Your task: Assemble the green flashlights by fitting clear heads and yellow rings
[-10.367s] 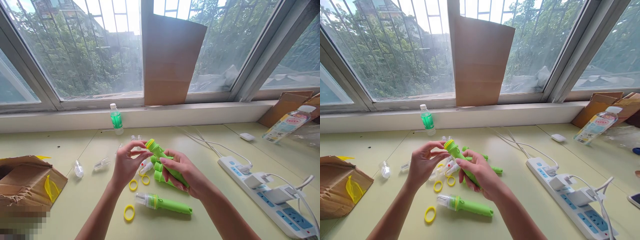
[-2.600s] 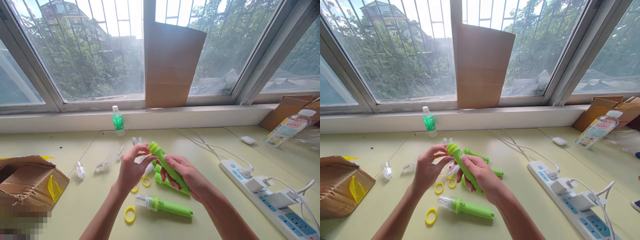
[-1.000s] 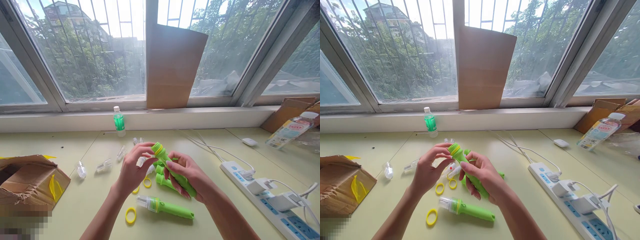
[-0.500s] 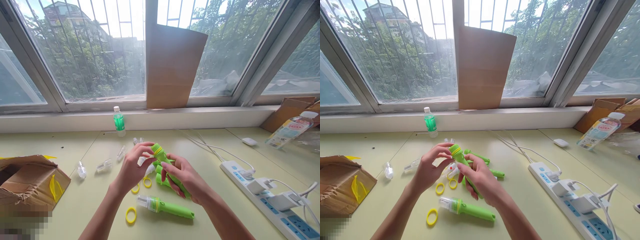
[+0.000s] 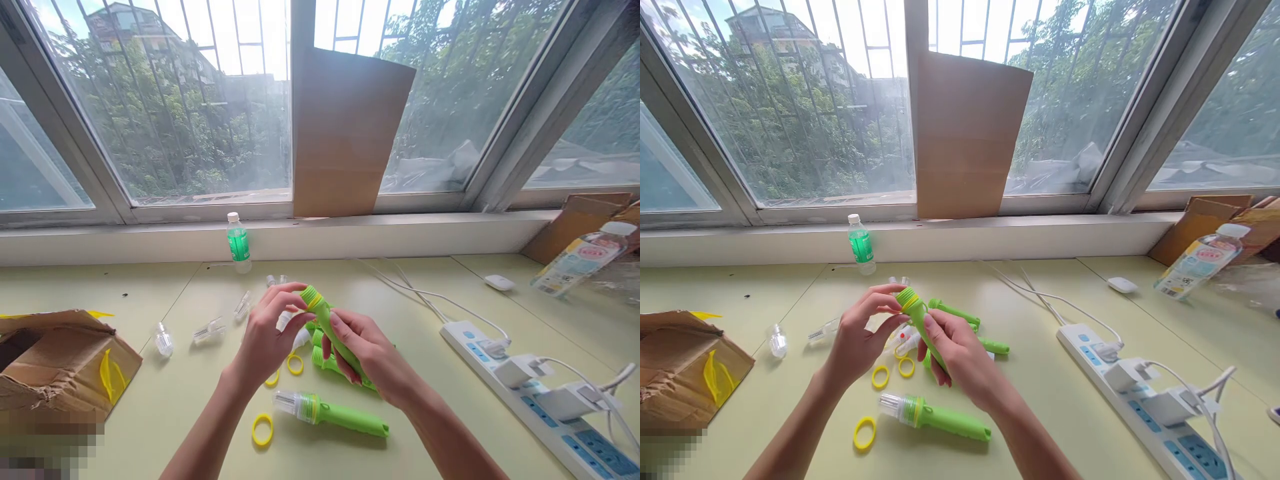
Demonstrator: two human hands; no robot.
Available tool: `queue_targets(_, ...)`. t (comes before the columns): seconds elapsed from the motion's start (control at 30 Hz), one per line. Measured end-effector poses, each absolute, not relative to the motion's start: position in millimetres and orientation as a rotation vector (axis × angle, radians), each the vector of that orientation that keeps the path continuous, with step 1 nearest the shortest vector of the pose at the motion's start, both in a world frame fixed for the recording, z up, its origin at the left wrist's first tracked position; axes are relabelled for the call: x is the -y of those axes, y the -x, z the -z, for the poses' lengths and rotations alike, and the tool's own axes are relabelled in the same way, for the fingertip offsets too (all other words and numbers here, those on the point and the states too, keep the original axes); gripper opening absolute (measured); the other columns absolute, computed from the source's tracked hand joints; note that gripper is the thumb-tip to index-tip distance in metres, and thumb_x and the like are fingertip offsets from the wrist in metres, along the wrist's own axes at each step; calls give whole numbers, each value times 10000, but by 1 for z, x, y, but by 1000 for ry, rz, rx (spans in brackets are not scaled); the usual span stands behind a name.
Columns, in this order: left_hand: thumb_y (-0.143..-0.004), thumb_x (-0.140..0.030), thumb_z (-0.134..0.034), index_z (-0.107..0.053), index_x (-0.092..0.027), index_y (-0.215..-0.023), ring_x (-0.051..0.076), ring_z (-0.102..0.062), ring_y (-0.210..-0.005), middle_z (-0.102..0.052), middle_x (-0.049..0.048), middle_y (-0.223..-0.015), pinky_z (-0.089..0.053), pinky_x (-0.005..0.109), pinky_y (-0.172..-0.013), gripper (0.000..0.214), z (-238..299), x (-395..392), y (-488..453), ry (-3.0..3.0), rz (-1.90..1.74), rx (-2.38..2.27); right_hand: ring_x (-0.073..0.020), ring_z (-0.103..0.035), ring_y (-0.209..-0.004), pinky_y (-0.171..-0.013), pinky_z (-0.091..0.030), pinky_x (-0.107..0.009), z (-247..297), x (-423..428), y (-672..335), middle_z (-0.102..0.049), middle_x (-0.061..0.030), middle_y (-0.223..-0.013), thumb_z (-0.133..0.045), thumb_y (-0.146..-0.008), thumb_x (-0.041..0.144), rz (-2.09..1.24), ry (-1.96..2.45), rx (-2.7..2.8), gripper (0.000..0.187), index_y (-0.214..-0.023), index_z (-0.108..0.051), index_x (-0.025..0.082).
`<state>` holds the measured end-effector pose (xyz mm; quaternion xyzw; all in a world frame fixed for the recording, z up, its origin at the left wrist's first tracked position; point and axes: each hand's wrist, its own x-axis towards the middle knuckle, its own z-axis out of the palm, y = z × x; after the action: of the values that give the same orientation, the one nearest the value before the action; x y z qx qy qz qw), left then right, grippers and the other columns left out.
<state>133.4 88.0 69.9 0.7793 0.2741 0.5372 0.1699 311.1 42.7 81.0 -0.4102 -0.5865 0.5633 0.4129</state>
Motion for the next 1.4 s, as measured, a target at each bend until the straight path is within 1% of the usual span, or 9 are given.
queue_targets(0.13, -830, -130, -636, -579, -199, -941, 139, -625, -944, -606, 56, -1151, -604, 293, -753, 142, -70, -88, -132, -2187, -1482, -750, -33, -386, -358, -340, -258, -165, -81, -40, -310, -591, 40, -700, -560, -890, 478, -1469, 1107, 1416, 299, -1008, -460, 222)
queue_targets(0.27, -833, -139, -631, -575, -214, -992, 145, -617, -981, -575, 60, -1209, -603, 302, -777, 184, -73, -87, -127, -2174, -1382, -723, -46, -456, -395, -327, -283, -167, -82, -42, -312, -589, 22, -787, -613, -857, 458, -1457, 1059, 1420, 290, -932, -484, 209)
queue_targets(0.47, -857, -121, -591, -571, -210, -969, 163, -613, -989, -599, 64, -1166, -582, 325, -771, 145, -75, -87, -125, -2335, -1427, -782, -100, -543, -589, -528, -438, -226, -82, -48, -314, -578, -2, -780, -576, -888, 440, -1404, 980, 1464, 265, -900, -542, 177)
queue_targets(0.67, -856, -165, -607, -579, -203, -924, 184, -630, -959, -632, 73, -1105, -577, 368, -781, 83, -74, -87, -128, -2400, -1494, -835, -52, -417, -429, -412, -304, -207, -84, -45, -314, -580, 4, -754, -471, -924, 503, -1465, 1018, 1472, 337, -906, -556, 178)
queue_targets(0.8, -858, -162, -598, -578, -212, -981, 189, -613, -996, -610, 82, -1160, -588, 333, -726, 134, -73, -87, -127, -2372, -1428, -814, -39, -359, -361, -354, -246, -175, -81, -44, -312, -605, 29, -693, -590, -854, 507, -1494, 1100, 1402, 338, -984, -484, 214)
queue_targets(0.93, -857, -127, -591, -572, -208, -947, 173, -615, -979, -616, 70, -1140, -576, 327, -753, 122, -74, -87, -126, -2370, -1445, -827, -55, -431, -383, -332, -266, -166, -82, -43, -313, -602, 30, -720, -605, -842, 504, -1477, 1078, 1406, 321, -910, -472, 220)
queue_targets(1.07, -844, -131, -616, -580, -209, -938, 182, -607, -1016, -624, 62, -1123, -551, 367, -843, 127, -75, -85, -127, -2416, -1510, -828, -99, -536, -526, -445, -400, -211, -84, -44, -313, -602, -2, -750, -558, -868, 524, -1419, 1013, 1458, 338, -842, -519, 189)
queue_targets(1.2, -857, -125, -593, -577, -219, -1015, 178, -595, -1031, -598, 68, -1179, -576, 326, -773, 185, -74, -85, -127, -2413, -1436, -836, -81, -487, -494, -442, -364, -214, -83, -44, -311, -586, -7, -727, -446, -904, 579, -1368, 1038, 1470, 432, -753, -503, 178)
queue_targets(1.4, -864, -117, -576, -573, -210, -955, 173, -615, -973, -618, 67, -1130, -578, 331, -760, 130, -74, -86, -128, -2397, -1460, -821, -35, -369, -346, -348, -252, -182, -83, -40, -310, -609, 25, -687, -564, -861, 529, -1430, 1105, 1425, 364, -1002, -487, 202)
